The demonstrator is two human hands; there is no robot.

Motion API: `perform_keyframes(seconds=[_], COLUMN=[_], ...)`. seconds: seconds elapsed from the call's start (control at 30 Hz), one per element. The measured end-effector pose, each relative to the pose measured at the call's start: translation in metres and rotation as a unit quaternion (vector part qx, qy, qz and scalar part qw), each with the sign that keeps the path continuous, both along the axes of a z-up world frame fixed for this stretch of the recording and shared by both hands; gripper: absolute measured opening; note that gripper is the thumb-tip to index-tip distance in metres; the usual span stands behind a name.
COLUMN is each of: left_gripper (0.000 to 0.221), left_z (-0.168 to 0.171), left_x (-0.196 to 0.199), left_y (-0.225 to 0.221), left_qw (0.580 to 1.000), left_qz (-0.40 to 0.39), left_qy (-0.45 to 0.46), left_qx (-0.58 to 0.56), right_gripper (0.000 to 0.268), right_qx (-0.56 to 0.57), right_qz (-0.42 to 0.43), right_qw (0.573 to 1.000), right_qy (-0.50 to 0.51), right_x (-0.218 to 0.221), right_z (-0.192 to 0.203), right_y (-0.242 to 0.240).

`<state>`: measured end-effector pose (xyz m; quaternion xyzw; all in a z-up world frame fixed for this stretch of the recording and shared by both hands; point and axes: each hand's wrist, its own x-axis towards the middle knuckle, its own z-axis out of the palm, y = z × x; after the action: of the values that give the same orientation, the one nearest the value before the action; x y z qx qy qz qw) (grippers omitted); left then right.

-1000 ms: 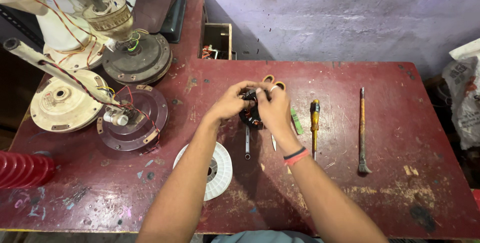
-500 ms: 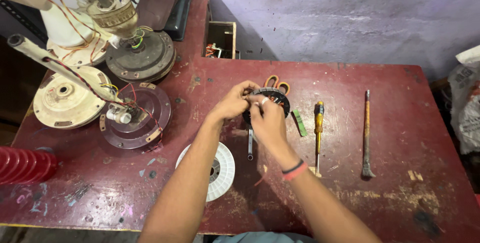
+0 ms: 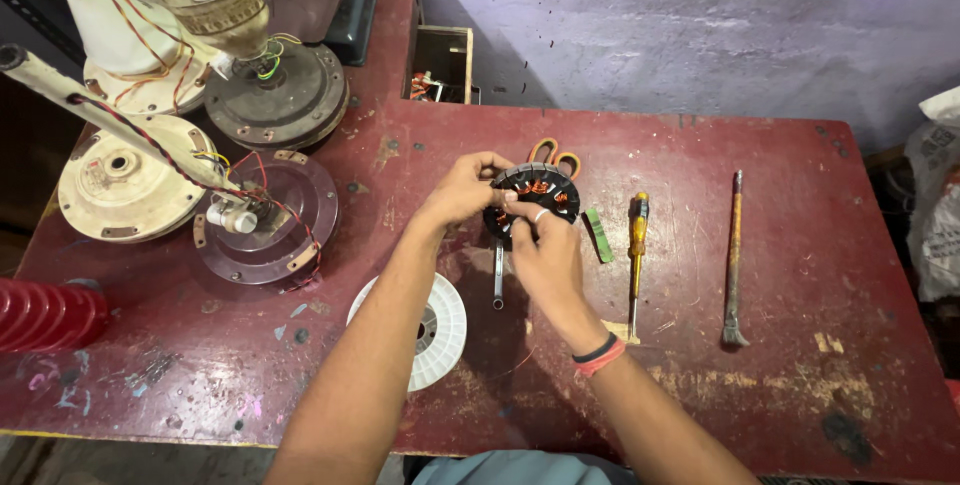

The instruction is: The person winds copper wire into the slots of a circular motor stator. They use a screwdriver to tuck and adjust the wire, and a hammer to tap the windings into place. The person also handles a spool of copper wire and uses scissors to cut the wire.

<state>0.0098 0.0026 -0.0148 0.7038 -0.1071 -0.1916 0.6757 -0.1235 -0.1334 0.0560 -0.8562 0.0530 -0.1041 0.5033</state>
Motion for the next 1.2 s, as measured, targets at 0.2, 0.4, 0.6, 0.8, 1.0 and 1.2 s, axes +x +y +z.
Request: perform_keyframes(seconds=[0.2,0.4,0.6,0.8,1.0,1.2], left_gripper=[0.035,0.037,0.036,0.040,0.036,0.033], left_z=[-0.002,0.003,0.004,0.000,0.013,0.022], left_x=[-0.002,-0.004,-0.005,-0.003,-0.012,-0.015], left_y=[0.002,0.000,-0.001,-0.003,-0.010,-0.012], left_qw=[0.999,0.999,0.999,0.998,0.995,0.993], left_qz=[0.025,0.019,0.030,0.009,0.004,0.019], left_qy=[-0.022,-0.023,-0.032,-0.055,-0.062,-0.053], left_qx=[0.017,-0.011,0.010,0.010,0.073,0.104], right_gripper=[0.024,0.023,0.023,0.025,0.024,0.026], right_qx=[0.030,0.052,0.058,0.065,0.155,0.294], right_qz=[-0.023,-0.044,-0.038,-0.036,-0.019,0.055], right_qw=[0.999,0.998,0.998,0.996,0.979,0.931], right_qy=[-0.007,-0.017,-0.001,0.052,0.131,0.209], right_x=[-0.016,-0.013,-0.019,-0.053,-0.103,-0.111], right_z=[-0.009,-0.014,-0.013,-0.026,-0.056,-0.064], right_y=[-0.001,-0.009,-0.010,-0.027,-0.041,-0.057])
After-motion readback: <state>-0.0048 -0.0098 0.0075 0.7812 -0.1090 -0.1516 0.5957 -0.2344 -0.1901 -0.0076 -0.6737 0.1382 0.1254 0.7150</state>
